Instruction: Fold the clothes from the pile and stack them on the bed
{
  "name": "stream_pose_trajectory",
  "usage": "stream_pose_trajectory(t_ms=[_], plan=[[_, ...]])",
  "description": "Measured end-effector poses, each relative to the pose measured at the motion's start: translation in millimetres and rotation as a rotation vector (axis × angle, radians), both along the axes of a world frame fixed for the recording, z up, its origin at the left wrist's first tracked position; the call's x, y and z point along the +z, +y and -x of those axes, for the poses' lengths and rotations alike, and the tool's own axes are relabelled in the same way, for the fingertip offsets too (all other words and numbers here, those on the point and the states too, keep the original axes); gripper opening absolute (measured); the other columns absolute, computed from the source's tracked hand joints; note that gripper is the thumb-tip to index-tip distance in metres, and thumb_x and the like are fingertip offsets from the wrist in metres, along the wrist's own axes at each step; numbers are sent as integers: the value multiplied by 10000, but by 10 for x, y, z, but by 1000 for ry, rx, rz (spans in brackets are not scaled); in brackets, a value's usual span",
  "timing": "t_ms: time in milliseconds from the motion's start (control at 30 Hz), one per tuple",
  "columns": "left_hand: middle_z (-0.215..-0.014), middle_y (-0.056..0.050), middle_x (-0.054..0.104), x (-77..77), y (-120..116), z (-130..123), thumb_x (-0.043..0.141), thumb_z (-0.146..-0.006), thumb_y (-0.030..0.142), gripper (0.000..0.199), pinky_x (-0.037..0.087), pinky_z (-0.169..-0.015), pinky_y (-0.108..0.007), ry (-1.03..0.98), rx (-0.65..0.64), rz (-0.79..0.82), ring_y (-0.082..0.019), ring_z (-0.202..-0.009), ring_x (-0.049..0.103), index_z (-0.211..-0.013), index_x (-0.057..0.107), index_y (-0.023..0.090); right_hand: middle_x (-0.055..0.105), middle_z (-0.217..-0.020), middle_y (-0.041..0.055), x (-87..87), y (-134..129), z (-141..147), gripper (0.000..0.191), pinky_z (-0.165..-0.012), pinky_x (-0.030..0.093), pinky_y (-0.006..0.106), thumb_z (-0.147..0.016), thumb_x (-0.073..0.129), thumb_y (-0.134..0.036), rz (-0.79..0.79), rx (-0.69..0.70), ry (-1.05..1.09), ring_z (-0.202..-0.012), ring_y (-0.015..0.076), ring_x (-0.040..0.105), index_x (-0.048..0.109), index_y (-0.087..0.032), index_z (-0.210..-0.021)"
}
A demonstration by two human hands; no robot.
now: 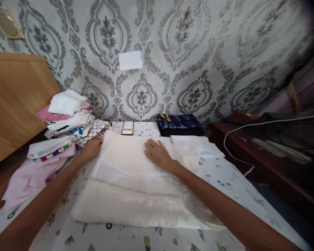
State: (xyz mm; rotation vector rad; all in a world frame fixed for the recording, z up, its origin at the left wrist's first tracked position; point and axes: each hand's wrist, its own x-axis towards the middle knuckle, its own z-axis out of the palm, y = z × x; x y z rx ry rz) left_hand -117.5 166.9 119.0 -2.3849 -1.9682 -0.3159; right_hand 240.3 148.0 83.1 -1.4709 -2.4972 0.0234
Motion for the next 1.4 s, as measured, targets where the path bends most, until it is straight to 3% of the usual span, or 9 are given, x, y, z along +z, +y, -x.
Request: stream_pose_trajectory(t_ms=[167, 300, 500, 700, 767, 900, 1133, 1300, 1400], plan=[[-1349, -114, 648, -62, 135, 10, 444, -845, 75, 518, 468, -1017, -364, -64, 34, 41, -257, -1218, 610, -1320, 602, 207, 387, -1607, 119, 184, 153, 792, 505, -1229, 223, 489, -1023, 423, -420, 72, 257, 65, -1509, 260, 301, 483, -210, -1478], [-1242, -105, 716, 62, 413, 37, 446, -910, 164, 652, 528, -901, -370, -115, 182, 50, -267, -1062, 696, -1549, 347, 246, 303, -1640, 155, 229, 253, 1351, 587, -1219, 215, 545, -1027, 415, -461, 145, 319, 104, -1527, 289, 249, 395, -164, -1533], [-1174, -109, 739, 220, 582, 35, 346, -971, 223, 592, 540, -866, -347, -126, 261, 24, -248, -950, 726, -1562, 340, 192, 306, -1645, 126, 70, 401, 1740, 558, -1208, 192, 597, -1033, 387, -505, 162, 358, 78, -1533, 286, 228, 406, -234, -1520], [-1202, -184, 708, -26, 286, -318, 368, -970, 247, 431, 472, -1007, -448, -46, 123, -21, -324, -1165, 642, -1304, 619, 140, 441, -1565, 155, 2, 421, 1815, 491, -1209, 217, 568, -1036, 427, -442, 97, 351, 66, -1488, 277, 331, 494, -177, -1444], [-1255, -175, 688, -150, 232, -449, 318, -997, 252, 426, 433, -1069, -410, -38, 29, -21, -285, -1241, 597, -1221, 658, 130, 497, -1520, 156, 5, 400, 1741, 445, -1220, 228, 514, -1045, 422, -389, 94, 343, 66, -1463, 244, 379, 528, -156, -1409], [-1456, -111, 585, -337, 233, -526, 280, -1031, 301, 467, 363, -1148, -351, -36, -90, 9, -200, -1353, 515, -1374, 558, 151, 442, -1567, 149, -32, 374, 1283, 460, -1225, 239, 477, -1056, 362, -340, 90, 249, 61, -1487, 227, 343, 482, -151, -1458], [-1520, -198, 496, -386, 263, -269, 309, -1008, 368, 559, 309, -1158, -537, 15, -28, 70, -352, -1414, 444, -1468, 465, 90, 377, -1608, 144, -106, 298, -18, 533, -1227, 238, 456, -1045, 332, -389, 81, 15, 31, -1516, 237, 288, 432, -155, -1512], [-1517, -196, 501, -419, 274, -247, 256, -1000, 383, 591, 324, -1151, -527, 91, -27, 38, -347, -1406, 456, -1466, 471, 90, 379, -1598, 187, 16, 36, -463, 535, -1232, 219, 406, -1037, 348, -332, 49, -114, 11, -1517, 243, 279, 457, -53, -1480], [-1500, -209, 516, -417, 273, -263, 232, -989, 390, 624, 333, -1143, -533, 142, -37, 34, -363, -1385, 476, -1460, 477, 61, 403, -1591, 149, 128, -172, -729, 493, -1221, 233, 409, -1024, 347, -266, -18, -276, 101, -1486, 240, 330, 484, -120, -1474]])
